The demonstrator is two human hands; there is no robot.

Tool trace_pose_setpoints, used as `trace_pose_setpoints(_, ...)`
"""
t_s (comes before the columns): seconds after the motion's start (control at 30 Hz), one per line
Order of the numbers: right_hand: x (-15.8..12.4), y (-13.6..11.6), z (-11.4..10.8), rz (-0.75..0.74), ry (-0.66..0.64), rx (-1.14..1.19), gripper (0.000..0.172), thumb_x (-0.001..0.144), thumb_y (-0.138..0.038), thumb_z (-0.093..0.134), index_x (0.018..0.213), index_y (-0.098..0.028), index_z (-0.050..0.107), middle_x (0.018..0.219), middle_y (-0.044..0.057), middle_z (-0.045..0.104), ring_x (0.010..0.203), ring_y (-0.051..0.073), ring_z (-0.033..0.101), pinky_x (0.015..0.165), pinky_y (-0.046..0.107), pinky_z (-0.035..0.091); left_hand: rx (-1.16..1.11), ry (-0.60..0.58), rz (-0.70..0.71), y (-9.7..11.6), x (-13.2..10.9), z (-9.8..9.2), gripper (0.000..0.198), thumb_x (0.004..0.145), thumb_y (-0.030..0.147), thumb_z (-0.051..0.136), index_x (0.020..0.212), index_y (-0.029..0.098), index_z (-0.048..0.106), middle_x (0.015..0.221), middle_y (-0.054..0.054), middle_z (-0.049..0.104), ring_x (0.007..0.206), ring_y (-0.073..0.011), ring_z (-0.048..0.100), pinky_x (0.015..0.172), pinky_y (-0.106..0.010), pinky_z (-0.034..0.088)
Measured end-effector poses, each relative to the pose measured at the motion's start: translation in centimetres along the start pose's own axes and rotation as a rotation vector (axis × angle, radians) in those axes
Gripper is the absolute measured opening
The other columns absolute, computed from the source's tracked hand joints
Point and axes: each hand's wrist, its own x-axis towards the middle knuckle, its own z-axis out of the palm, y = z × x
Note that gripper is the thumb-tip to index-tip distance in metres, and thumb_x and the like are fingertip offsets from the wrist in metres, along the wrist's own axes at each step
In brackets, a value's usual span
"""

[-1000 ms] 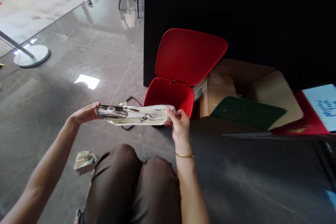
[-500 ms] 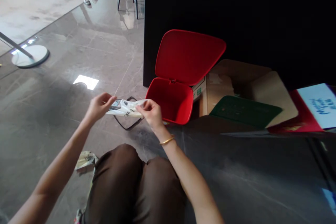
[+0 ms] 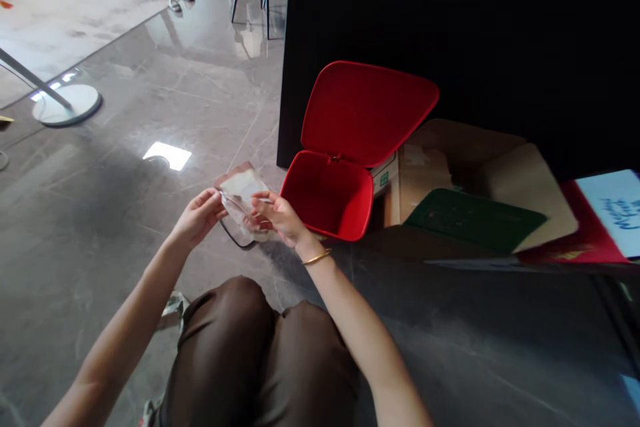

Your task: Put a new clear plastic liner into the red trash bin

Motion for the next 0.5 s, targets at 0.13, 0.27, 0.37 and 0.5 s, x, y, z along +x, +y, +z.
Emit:
trace_pose_setpoints(0.13,0.7,1.1,0.7,-0.123,0.051,-0.256,0.032,0.065,-0.045,0.081,0.078,-0.017,0.074,0.071,-0.001,0.07,0.062,0.011,0.062,0.057,0.022,0.049,0.159,-0.046,0.023,-1.7,-0.6,1.0,0.032,0.068,0.038,0.084,0.082,0.014,0.067,0.078,-0.002,0.07,0.071,-0.0121,0.065,0.076,-0.024,0.054)
trace_pose_setpoints(0.27,1.1,1.5,-0.3,-0.178,0.194,-0.205,0.028,0.065,-0.044,0.081,0.074,-0.019,0.073,0.067,-0.001,0.07,0.059,0.013,0.062,0.055,0.024,0.051,-0.025,0.07,0.044,-2.0,0.2,0.2,0.024,0.075,0.033,0.078,0.085,0.017,0.064,0.082,-0.001,0.071,0.076,-0.0127,0.067,0.079,-0.026,0.055)
trace_pose_setpoints(0.37,1.5,0.9,-2.6,-0.098,0.277,0.034,0.028,0.066,-0.043,0.081,0.075,-0.021,0.067,0.07,0.0,0.07,0.062,0.015,0.065,0.06,0.028,0.056,-0.196,0.197,-0.02,-0.5,1.3,-2.0,0.008,0.083,0.024,0.067,0.084,0.018,0.062,0.083,-0.001,0.071,0.08,-0.013,0.067,0.081,-0.026,0.055)
trace_pose_setpoints(0.5,2.2,-0.8,-6.3,-0.079,0.424,0.136,0.028,0.069,-0.04,0.078,0.069,-0.021,0.057,0.067,-0.001,0.067,0.062,0.014,0.063,0.061,0.027,0.055,-0.008,0.146,-0.236,2.1,1.4,-5.8,0.017,0.08,0.03,0.068,0.078,0.014,0.063,0.065,-0.001,0.062,0.057,-0.0108,0.059,0.058,-0.021,0.05)
